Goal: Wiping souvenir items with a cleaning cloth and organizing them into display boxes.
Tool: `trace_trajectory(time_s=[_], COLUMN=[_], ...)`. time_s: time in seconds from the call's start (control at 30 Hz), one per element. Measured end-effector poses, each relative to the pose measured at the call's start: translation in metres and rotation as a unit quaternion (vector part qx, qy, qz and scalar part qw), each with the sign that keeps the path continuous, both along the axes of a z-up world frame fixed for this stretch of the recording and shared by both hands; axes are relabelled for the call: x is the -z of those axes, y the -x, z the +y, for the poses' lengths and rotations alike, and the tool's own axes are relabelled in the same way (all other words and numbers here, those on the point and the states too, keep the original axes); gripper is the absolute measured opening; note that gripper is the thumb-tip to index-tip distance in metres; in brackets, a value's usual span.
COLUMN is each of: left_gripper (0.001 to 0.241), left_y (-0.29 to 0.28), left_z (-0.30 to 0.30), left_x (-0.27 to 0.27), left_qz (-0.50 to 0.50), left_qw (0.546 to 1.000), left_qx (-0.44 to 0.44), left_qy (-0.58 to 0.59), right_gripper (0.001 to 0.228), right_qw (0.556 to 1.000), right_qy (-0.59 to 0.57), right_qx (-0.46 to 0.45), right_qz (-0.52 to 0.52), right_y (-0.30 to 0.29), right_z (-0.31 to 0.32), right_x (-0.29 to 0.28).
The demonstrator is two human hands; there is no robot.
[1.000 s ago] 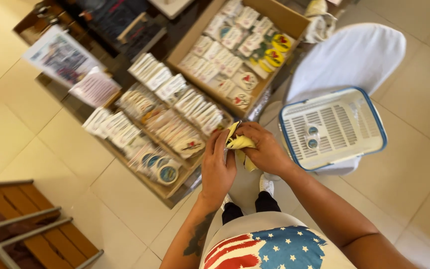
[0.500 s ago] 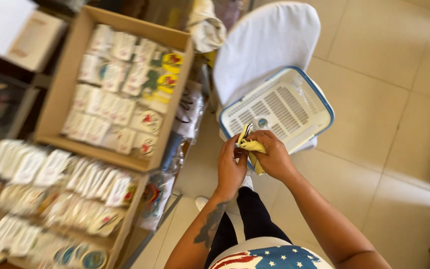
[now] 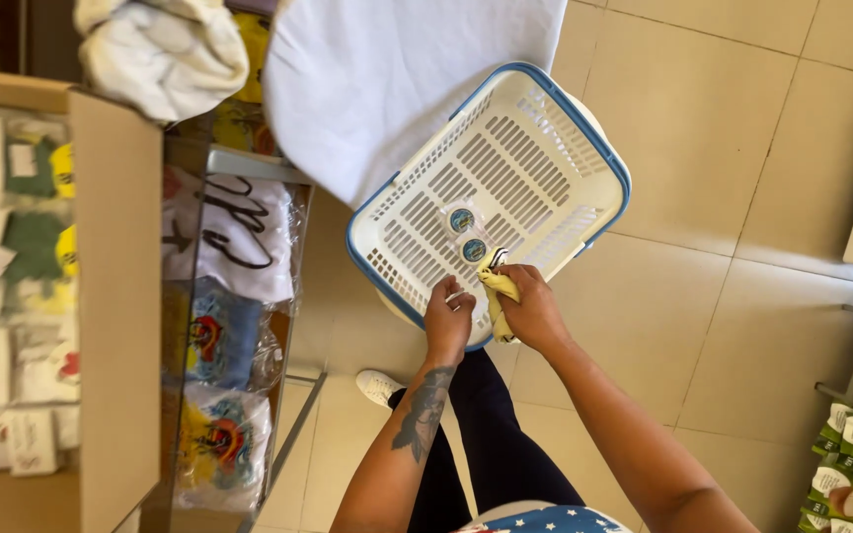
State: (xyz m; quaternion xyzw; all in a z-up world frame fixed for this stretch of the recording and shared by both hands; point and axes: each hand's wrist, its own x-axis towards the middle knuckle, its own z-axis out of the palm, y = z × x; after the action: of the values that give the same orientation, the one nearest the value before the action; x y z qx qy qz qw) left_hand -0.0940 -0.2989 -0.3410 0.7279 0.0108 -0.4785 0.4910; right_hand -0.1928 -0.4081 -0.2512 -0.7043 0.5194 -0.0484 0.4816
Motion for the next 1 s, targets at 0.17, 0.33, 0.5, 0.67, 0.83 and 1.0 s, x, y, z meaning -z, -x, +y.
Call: trace_trajectory(time_s=[0.17, 0.33, 0.5, 0.67, 0.83, 1.0], left_gripper=[0.059, 0.057, 0.034, 0.013, 0.017, 0.017], left_y=[-0.017, -0.032, -0.031, -0.027, -0.03, -0.042], left_z=[-0.026, -0.043, -0.062, -0.065, -0.058, -0.061], left_x=[0.052, 0.136, 0.126, 0.136, 0.126, 0.068], left_qz=[-0.038, -0.128, -0.25, -0.262, -0.166, 0.108], left_qw=[0.997, 0.984, 0.956, 0.954, 0.982, 0.988], left_qx=[0.015, 0.049, 0.091, 0.078, 0.042, -0.097], left_qy=[-0.066, -0.109, -0.122, -0.126, -0.078, 0.051], right_gripper=[0.039, 0.041, 0.042, 0.043, 0.043, 0.041], right_qw=[0.998, 0.997, 0.994, 0.994, 0.995, 0.998], right_qy=[-0.011, -0.013, -0.018, -0.012, -0.011, -0.003], right_qx=[0.002, 0.015, 0.009, 0.01, 0.011, 0.009], right_qz=[0.054, 0.078, 0.103, 0.105, 0.098, 0.063], right_y=[-0.009, -0.019, -0.018, -0.018, -0.018, -0.028], right_z=[-0.023, -0.042, -0.045, -0.045, -0.043, -0.029], right_x=[0.046, 0.081, 0.094, 0.094, 0.092, 0.082])
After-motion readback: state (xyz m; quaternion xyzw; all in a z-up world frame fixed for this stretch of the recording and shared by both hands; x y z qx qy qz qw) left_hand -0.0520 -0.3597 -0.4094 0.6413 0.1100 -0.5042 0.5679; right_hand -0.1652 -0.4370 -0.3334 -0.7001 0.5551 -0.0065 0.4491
